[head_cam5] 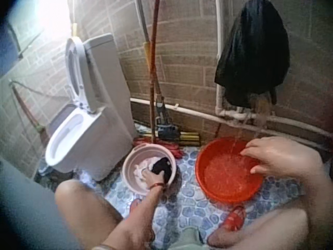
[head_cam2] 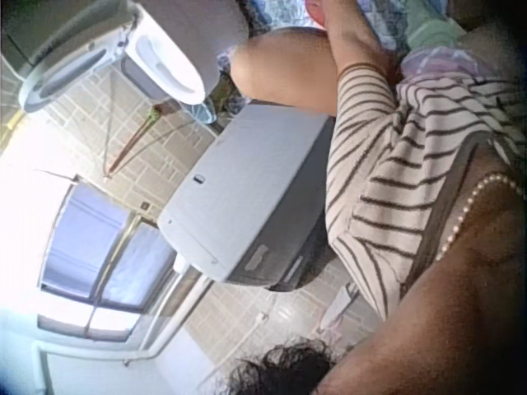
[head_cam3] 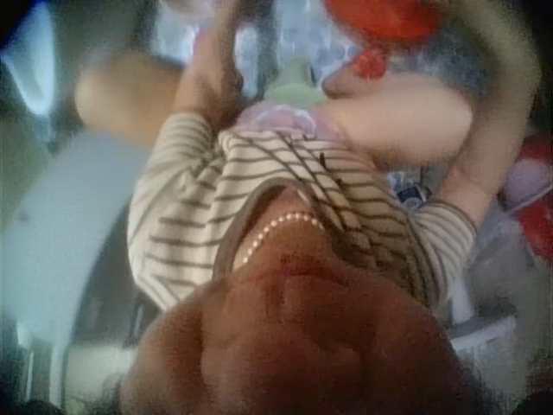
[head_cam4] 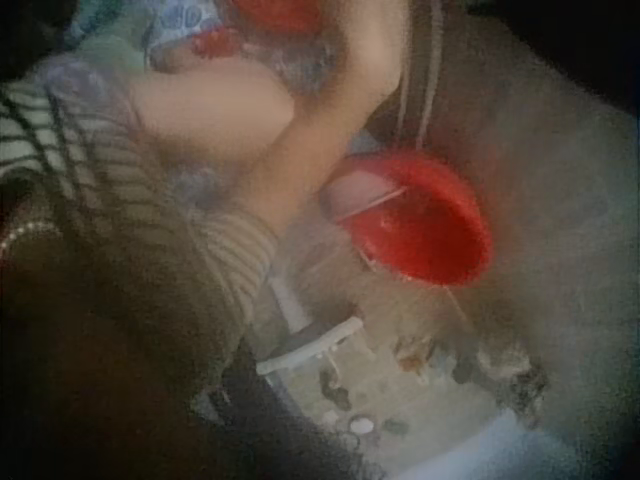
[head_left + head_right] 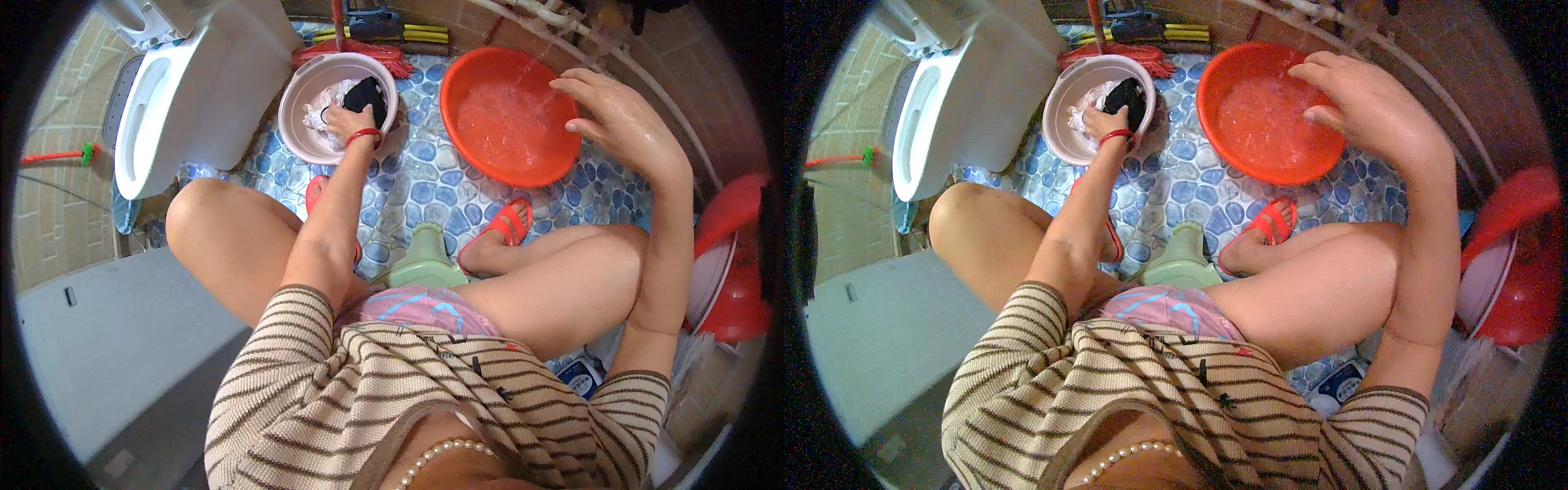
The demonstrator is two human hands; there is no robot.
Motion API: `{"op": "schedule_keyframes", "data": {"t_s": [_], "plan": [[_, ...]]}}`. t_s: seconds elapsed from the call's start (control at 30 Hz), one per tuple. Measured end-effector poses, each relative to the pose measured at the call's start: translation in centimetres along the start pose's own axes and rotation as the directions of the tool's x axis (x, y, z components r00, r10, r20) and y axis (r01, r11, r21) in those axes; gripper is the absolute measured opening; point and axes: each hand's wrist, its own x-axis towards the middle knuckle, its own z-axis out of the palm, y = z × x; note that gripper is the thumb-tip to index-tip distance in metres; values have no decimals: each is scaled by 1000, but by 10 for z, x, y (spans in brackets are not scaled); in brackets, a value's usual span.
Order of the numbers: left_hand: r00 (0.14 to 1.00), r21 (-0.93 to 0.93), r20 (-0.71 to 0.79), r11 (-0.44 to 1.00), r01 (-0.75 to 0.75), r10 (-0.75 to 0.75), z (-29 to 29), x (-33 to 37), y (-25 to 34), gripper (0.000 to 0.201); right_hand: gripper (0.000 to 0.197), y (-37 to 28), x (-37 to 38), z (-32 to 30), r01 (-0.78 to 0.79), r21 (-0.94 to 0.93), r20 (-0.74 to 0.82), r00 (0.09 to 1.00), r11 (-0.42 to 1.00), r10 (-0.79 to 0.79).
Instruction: The person washes clothes by hand in a basin filled with soapy water, wrings them out, pours the dirty water into a toilet, and places the garments back into the basin with clean water.
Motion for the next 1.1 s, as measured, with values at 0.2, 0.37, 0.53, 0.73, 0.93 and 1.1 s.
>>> {"op": "schedule_keyframes", "data": {"t_s": [0.2,0.37,0.53,0.73,0.93,1.1], "plan": [[871,156,445,976,153,-208,6,30,-10,115,42,13,-5,-3,-69,-41,-43,997,997,67],[755,338,565,928,156,-333,30,51,-10,94,40,-1,2,-4,-32,-67,-59,998,997,28],[885,319,448,947,-23,-129,40,55,-44,74,39,-11,-3,-13,-38,-107,-107,994,993,27],[965,21,181,982,187,-188,9,37,-16,64,43,-14,-13,-20,-165,-146,-52,986,975,158],[907,-155,-317,928,-339,279,-20,51,32,75,20,-2,-39,-38,-33,-54,-44,999,998,30],[827,-355,-439,778,-518,350,-74,29,116,65,20,13,-48,-22,-50,-72,-70,997,996,45]]}}
